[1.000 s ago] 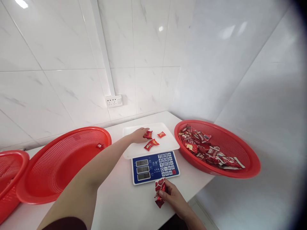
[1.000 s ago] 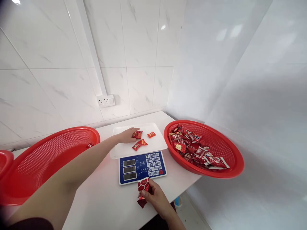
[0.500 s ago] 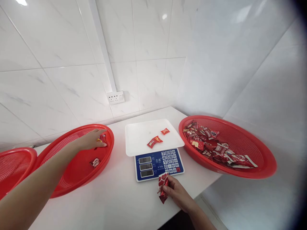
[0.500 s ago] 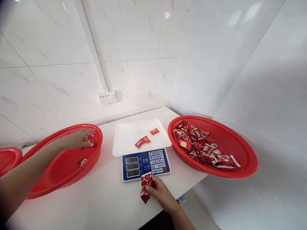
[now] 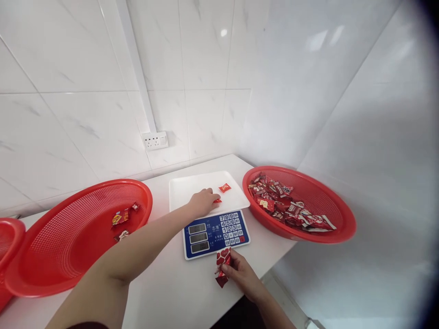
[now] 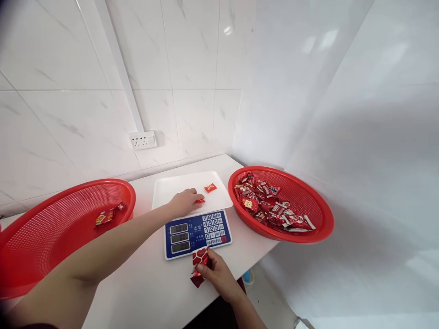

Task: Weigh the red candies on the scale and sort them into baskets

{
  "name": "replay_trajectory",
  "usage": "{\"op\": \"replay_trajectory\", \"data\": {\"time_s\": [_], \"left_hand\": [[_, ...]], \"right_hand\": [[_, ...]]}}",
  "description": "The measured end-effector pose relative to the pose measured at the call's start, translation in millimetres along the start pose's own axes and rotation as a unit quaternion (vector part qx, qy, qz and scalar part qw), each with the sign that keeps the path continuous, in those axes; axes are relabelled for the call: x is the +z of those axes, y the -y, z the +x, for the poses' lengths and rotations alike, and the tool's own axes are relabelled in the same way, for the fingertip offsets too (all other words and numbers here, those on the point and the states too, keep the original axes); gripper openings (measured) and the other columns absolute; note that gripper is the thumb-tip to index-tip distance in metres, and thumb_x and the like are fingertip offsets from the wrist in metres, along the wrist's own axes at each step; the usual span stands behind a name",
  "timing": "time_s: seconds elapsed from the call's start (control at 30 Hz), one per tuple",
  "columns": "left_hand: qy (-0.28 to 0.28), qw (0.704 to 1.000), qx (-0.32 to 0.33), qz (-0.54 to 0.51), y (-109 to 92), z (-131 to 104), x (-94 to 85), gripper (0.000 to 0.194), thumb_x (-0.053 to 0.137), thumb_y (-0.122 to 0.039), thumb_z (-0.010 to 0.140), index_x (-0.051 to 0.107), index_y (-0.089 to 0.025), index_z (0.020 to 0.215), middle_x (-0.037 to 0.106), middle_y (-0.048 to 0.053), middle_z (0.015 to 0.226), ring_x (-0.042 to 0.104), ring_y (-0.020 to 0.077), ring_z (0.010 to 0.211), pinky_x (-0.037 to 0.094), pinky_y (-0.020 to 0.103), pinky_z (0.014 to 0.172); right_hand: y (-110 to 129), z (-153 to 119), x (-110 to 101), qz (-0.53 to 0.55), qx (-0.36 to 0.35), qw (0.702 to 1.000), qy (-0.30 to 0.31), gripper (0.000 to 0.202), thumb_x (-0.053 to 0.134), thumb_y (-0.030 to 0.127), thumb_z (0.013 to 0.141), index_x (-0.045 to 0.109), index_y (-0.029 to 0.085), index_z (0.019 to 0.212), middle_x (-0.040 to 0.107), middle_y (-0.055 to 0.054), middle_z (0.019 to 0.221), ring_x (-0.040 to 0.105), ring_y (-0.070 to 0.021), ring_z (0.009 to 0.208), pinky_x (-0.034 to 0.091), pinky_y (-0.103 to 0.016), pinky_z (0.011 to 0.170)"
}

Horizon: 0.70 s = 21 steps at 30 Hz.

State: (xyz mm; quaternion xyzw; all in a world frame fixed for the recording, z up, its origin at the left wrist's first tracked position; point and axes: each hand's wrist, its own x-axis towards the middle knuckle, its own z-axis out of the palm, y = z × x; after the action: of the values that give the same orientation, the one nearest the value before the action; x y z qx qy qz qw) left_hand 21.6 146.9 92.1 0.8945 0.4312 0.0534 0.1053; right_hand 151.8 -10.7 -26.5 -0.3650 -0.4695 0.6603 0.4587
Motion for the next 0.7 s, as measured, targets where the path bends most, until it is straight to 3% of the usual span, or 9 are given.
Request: {"op": "replay_trajectory", "data": {"time_s": [0.17, 0.33, 0.5, 0.6, 0.7], "left_hand": [[-0.028, 0.999, -0.031, 0.017, 19.2, -6.8, -7.1, 0.033, 0.037, -0.012, 0.083, 0.061, -0.021, 0.102, 0.060, 0.007, 0.103, 0.059, 0.0207, 0.091, 0.044, 0.030, 0.081], [-0.054, 0.989, -0.129, 0.040, 62.6, -54.1, -51.7, 0.034, 0.030, -0.014, 0.083, 0.058, -0.021, 0.100, 0.061, 0.005, 0.101, 0.061, 0.0177, 0.079, 0.047, 0.027, 0.071], [0.023, 0.970, -0.227, 0.079, 104.4, -105.7, -91.2, 0.025, 0.036, -0.015, 0.078, 0.060, -0.020, 0.082, 0.064, 0.003, 0.071, 0.058, 0.0180, 0.053, 0.045, 0.029, 0.053], [0.066, 0.960, -0.249, 0.109, 109.6, -111.1, -92.5, 0.019, 0.044, -0.016, 0.074, 0.061, -0.020, 0.079, 0.065, 0.004, 0.069, 0.060, 0.0215, 0.056, 0.045, 0.030, 0.051], [0.060, 0.955, -0.244, 0.158, 94.1, -93.5, -83.6, 0.017, 0.047, -0.016, 0.074, 0.061, -0.020, 0.084, 0.064, 0.009, 0.088, 0.061, 0.0280, 0.078, 0.047, 0.036, 0.061]], "right_hand": [[1.7, 0.3, -0.4, 0.005, 0.004, 1.000, 0.004, 0.035, 0.067, 0.046, 0.069, 0.053, 0.017, 0.081, 0.062, -0.001, 0.072, 0.058, -0.0134, 0.063, 0.044, -0.026, 0.060], [-2.4, 2.9, -5.1, 0.021, 0.002, 1.000, 0.022, 0.035, 0.066, 0.047, 0.071, 0.052, 0.017, 0.082, 0.061, -0.002, 0.073, 0.057, -0.0135, 0.063, 0.044, -0.027, 0.059], [-5.9, 4.6, -9.4, 0.034, 0.001, 0.999, 0.042, 0.032, 0.065, 0.044, 0.073, 0.052, 0.016, 0.084, 0.062, -0.003, 0.075, 0.058, -0.0138, 0.066, 0.043, -0.026, 0.059], [-5.5, 5.1, -10.1, 0.045, -0.004, 0.998, 0.050, 0.030, 0.065, 0.041, 0.075, 0.053, 0.015, 0.084, 0.062, -0.003, 0.076, 0.057, -0.0131, 0.066, 0.042, -0.025, 0.059], [-5.2, 4.6, -9.6, 0.060, -0.009, 0.997, 0.049, 0.029, 0.065, 0.040, 0.075, 0.053, 0.015, 0.085, 0.062, -0.002, 0.075, 0.057, -0.0123, 0.067, 0.041, -0.024, 0.060]]}}
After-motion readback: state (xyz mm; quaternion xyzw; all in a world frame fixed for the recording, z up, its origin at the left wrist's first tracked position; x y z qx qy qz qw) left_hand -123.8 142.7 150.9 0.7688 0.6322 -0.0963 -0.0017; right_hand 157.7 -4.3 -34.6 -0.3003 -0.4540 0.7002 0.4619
